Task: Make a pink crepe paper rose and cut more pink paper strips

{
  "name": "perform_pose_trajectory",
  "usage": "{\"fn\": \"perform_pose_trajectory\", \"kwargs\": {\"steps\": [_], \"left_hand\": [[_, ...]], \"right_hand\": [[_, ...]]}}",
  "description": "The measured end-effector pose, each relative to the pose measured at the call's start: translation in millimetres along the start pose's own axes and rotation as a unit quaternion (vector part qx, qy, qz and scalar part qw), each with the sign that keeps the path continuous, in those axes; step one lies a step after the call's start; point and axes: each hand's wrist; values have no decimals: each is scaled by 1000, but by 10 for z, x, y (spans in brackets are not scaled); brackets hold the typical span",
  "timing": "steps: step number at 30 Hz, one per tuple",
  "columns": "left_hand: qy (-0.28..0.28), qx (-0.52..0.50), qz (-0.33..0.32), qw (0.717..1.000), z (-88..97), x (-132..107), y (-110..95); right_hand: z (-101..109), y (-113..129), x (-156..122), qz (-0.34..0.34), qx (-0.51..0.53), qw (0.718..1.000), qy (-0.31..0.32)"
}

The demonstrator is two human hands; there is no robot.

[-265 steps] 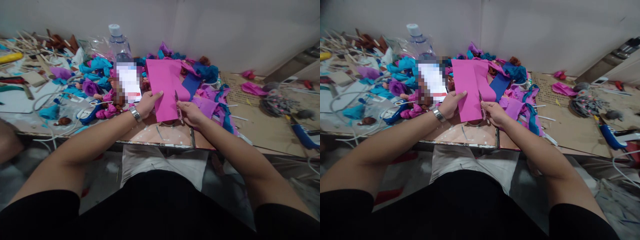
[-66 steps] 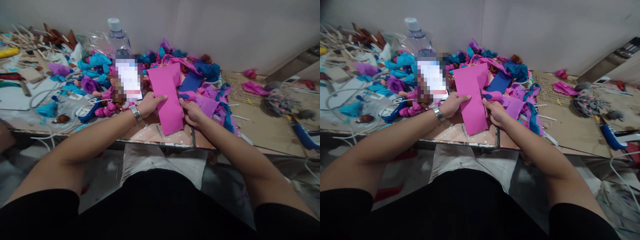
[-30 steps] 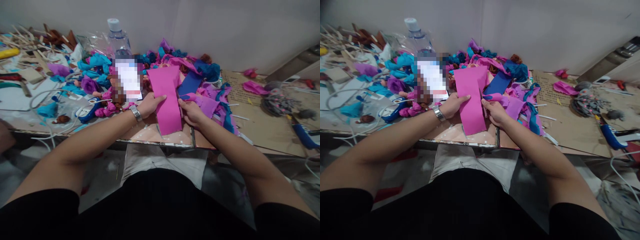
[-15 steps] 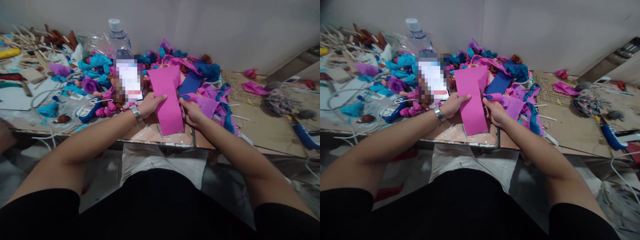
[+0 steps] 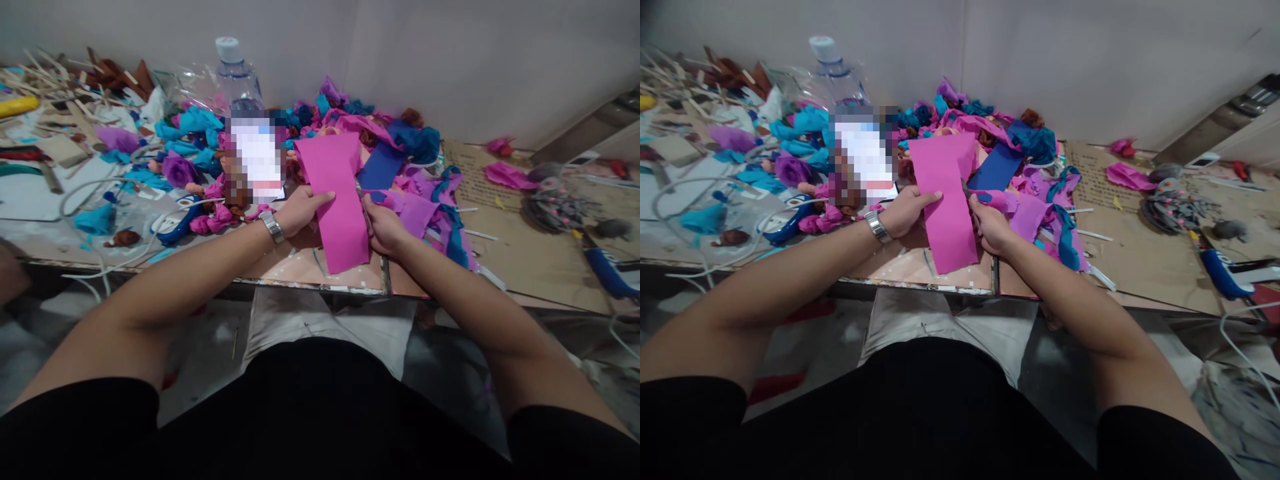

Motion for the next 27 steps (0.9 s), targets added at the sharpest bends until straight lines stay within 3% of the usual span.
{"fn": "perform_pose_trajectory", "kwargs": {"steps": [6,13,27], "left_hand": [[0,4,-14,1000,-1,5,13],[-5,-3,-10,1000,-1,-5,-8],[-1,2,-10,1000,-3,-25,-48]], "right_hand": [[-73,58,-47,-3,61,998,7],[-125,75,-55,-10,61,998,-28],[-32,13,-33,28,55,997,48]]}}
Point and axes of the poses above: each hand's wrist, its own x-axis towards the middle knuckle, its own z-axis out of the back of the hand, y = z × x, and after that the axes turned 8 degrees about x, right-handed
